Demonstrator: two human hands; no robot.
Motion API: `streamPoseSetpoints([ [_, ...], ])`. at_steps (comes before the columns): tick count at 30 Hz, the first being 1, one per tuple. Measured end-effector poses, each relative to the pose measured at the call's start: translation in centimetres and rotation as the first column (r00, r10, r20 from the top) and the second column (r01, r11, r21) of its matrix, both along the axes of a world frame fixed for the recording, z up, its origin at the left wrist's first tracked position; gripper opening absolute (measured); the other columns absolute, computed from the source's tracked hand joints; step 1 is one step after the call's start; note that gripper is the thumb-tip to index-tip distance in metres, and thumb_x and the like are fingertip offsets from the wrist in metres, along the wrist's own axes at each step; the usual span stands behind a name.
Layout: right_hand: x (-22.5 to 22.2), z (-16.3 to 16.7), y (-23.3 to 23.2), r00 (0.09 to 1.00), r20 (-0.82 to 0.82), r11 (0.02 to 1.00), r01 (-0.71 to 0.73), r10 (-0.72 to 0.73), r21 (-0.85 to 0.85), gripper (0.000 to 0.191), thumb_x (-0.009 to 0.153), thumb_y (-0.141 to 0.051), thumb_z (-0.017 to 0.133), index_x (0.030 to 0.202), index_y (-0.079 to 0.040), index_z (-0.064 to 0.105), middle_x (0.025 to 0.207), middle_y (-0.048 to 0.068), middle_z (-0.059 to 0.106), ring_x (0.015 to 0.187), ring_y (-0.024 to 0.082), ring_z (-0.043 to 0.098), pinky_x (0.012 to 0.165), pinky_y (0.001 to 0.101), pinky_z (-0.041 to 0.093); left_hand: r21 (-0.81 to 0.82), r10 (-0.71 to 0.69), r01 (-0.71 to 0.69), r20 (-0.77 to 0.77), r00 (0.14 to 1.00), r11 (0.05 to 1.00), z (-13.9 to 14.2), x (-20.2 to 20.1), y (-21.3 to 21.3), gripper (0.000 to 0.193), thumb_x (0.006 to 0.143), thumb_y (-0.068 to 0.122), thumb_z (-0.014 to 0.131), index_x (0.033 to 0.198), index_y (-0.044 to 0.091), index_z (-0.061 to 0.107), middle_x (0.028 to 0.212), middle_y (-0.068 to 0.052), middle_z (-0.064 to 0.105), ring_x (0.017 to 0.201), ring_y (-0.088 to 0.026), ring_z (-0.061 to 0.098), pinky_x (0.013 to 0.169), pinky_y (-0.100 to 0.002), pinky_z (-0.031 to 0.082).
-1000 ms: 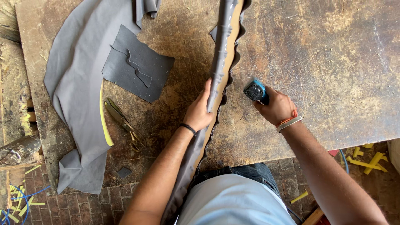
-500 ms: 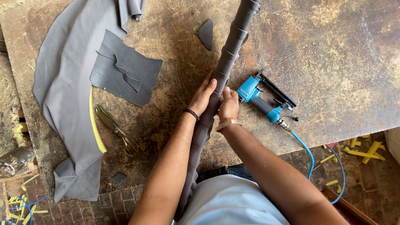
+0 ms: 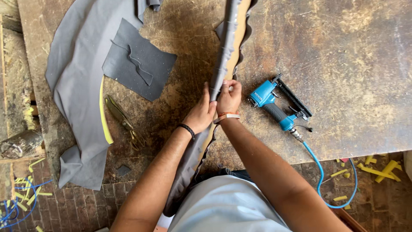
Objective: The person staples gray fabric onto a curved cardboard frame using a pneumatic staple gun, then trims excess fabric with shears. The person repeats this process along the frame, folding and securing the fabric edges.
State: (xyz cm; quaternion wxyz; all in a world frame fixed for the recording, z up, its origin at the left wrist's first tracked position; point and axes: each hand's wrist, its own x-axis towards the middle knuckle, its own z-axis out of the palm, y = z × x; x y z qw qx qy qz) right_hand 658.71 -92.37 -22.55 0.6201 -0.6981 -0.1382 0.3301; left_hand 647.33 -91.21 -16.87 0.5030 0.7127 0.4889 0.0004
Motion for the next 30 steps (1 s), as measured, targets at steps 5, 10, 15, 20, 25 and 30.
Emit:
streamPoseSetpoints([
  [5, 9.3, 4.4, -7.0, 0.589, 0.607, 0.834, -0.249, 0.533, -0.492, 0.039, 0.088, -0.033, 0.079, 0.113, -0.011, 0.06, 0.107, 0.015, 0.068, 0.096, 0.026, 0.066, 0.08, 0.0382, 0.057, -0.081, 0.025, -0.041, -0.186, 0.982, 0.996, 2.5, 0.7, 0.9, 0.095, 0.098, 0.023, 0.052, 0.163, 0.022, -0.017, 0.134, -0.027, 0.065, 0.102, -0.04, 0.074, 0.093, -0.046, 0.059],
  [10, 14.0, 5.5, -9.8, 0.474, 0.317, 0.45, -0.198, 0.822, -0.871, 0.099, 0.075, -0.036, 0.09, 0.15, -0.006, 0.033, 0.132, 0.023, 0.058, 0.117, 0.036, 0.059, 0.091, 0.0437, 0.054, -0.002, 0.024, -0.024, -0.078, 0.997, 1.0, 1.6, 0.2, 1.3, 0.101, 0.093, 0.017, 0.057, 0.161, 0.025, -0.017, 0.145, -0.028, 0.054, 0.11, -0.04, 0.07, 0.096, -0.048, 0.057],
  [15, 14.2, 7.2, -8.2, 0.712, 0.118, 0.486, -0.338, 0.692, -0.806, 0.073, 0.079, -0.007, 0.076, 0.144, -0.004, 0.042, 0.119, 0.02, 0.068, 0.101, 0.033, 0.071, 0.082, 0.0399, 0.062, 0.0, 0.025, -0.025, -0.033, 0.999, 1.0, 1.1, -0.1, 1.4, 0.102, 0.095, 0.016, 0.057, 0.16, 0.023, -0.02, 0.143, -0.029, 0.056, 0.113, -0.039, 0.069, 0.098, -0.047, 0.056],
  [20, 12.9, 9.4, -8.4, 0.652, 0.03, 0.558, -0.623, 0.758, -0.548, 0.045, 0.072, -0.022, 0.08, 0.112, -0.004, 0.07, 0.091, 0.013, 0.078, 0.077, 0.023, 0.078, 0.069, 0.0364, 0.065, -0.101, 0.033, -0.044, -0.108, 0.994, 0.994, 2.0, 0.5, 1.5, 0.104, 0.092, 0.012, 0.057, 0.158, 0.026, -0.022, 0.148, -0.026, 0.05, 0.106, -0.039, 0.073, 0.094, -0.048, 0.059],
  [25, 10.8, 9.2, -6.7, 0.48, 0.208, 0.478, -0.553, 0.852, -0.683, 0.054, 0.073, -0.047, 0.083, 0.085, 0.005, 0.075, 0.07, 0.016, 0.074, 0.058, 0.024, 0.074, 0.06, 0.0372, 0.062, 0.003, -0.011, 0.011, -0.062, 0.998, 1.0, 1.9, 0.2, 1.4, 0.113, 0.09, 0.007, 0.064, 0.158, 0.024, -0.024, 0.154, -0.03, 0.042, 0.12, -0.044, 0.063, 0.102, -0.049, 0.052],
  [30, 10.7, 9.2, -6.8, 0.385, 0.255, 0.448, -0.584, 0.887, -0.677, 0.058, 0.072, -0.051, 0.084, 0.078, 0.006, 0.073, 0.061, 0.016, 0.071, 0.051, 0.026, 0.07, 0.054, 0.0398, 0.06, -0.057, -0.054, 0.049, -0.089, 0.995, 0.997, 1.6, -0.2, 1.9, 0.122, 0.083, 0.004, 0.07, 0.157, 0.024, -0.026, 0.16, -0.026, 0.036, 0.129, -0.04, 0.059, 0.108, -0.047, 0.049],
])
